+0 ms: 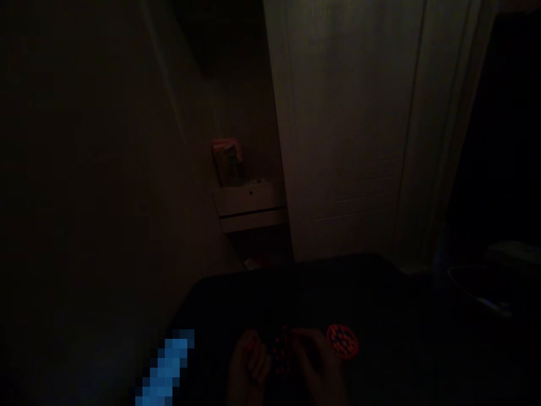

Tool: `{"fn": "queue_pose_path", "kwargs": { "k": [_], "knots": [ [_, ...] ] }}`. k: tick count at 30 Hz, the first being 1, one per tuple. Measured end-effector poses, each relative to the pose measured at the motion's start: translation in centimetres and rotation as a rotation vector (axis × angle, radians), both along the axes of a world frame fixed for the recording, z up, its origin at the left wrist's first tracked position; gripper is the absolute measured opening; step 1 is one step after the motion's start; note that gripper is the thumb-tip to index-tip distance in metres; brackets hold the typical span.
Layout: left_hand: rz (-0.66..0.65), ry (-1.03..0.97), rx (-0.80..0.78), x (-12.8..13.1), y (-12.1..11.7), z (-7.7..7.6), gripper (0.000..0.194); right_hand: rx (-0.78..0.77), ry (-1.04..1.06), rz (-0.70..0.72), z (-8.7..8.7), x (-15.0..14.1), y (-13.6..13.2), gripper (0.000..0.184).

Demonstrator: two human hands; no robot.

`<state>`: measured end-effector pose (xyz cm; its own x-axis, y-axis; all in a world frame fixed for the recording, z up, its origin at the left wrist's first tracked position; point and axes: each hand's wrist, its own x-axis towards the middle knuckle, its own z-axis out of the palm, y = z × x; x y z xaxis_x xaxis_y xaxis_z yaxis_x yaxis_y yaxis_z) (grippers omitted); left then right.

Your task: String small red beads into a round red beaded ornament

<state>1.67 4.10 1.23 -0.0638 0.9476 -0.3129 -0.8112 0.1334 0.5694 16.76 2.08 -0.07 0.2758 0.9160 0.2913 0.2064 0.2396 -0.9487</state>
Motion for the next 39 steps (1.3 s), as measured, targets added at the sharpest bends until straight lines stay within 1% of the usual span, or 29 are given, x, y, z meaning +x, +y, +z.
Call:
{"fn": "queue_pose_path", "kwargs": {
  "k": [4,9,11,15,19,22,24,29,33,36,39],
  "knots": [
    [0.004,0.001,-0.013,0.1,0.1,0.0,0.041,0.047,-0.073,-0.043,-0.7,-0.1,0.3,0.022],
    [0.045,0.012,-0.066,0.2,0.0,0.0,0.037,0.094,-0.139,-0.002,-1.3,0.0,0.5,0.023],
    [0.047,0.009,-0.053,0.2,0.1,0.0,0.036,0.117,-0.154,0.005,-1.4,0.0,0.5,0.024],
    [0.009,-0.004,-0.010,0.1,0.1,0.0,0.047,0.120,-0.168,0.015,-1.4,0.0,0.5,0.024],
    [-0.010,0.004,0.003,0.1,0.0,0.4,0.055,0.099,-0.120,0.022,-1.4,-0.1,0.5,0.026],
    [-0.010,-0.003,-0.004,0.1,0.0,0.6,0.055,0.072,-0.082,0.061,-1.2,-0.2,0.5,0.028],
    [0.003,-0.003,-0.009,0.1,0.0,0.5,0.052,0.061,-0.068,0.077,-0.9,-0.2,0.4,0.028],
    [0.000,-0.002,0.002,0.1,0.0,0.1,0.042,0.050,-0.032,0.030,-0.2,0.0,0.0,0.024],
    [0.024,0.009,-0.021,0.1,-0.1,0.1,0.037,0.028,-0.007,0.001,-0.2,0.3,0.0,0.024],
    [0.032,0.022,-0.030,0.2,-0.1,0.3,0.038,0.011,0.019,-0.006,-0.4,0.3,0.0,0.025],
    [0.019,0.022,-0.011,0.2,-0.2,0.5,0.044,-0.015,0.045,-0.016,-0.4,0.5,0.0,0.027]
  ]
}}
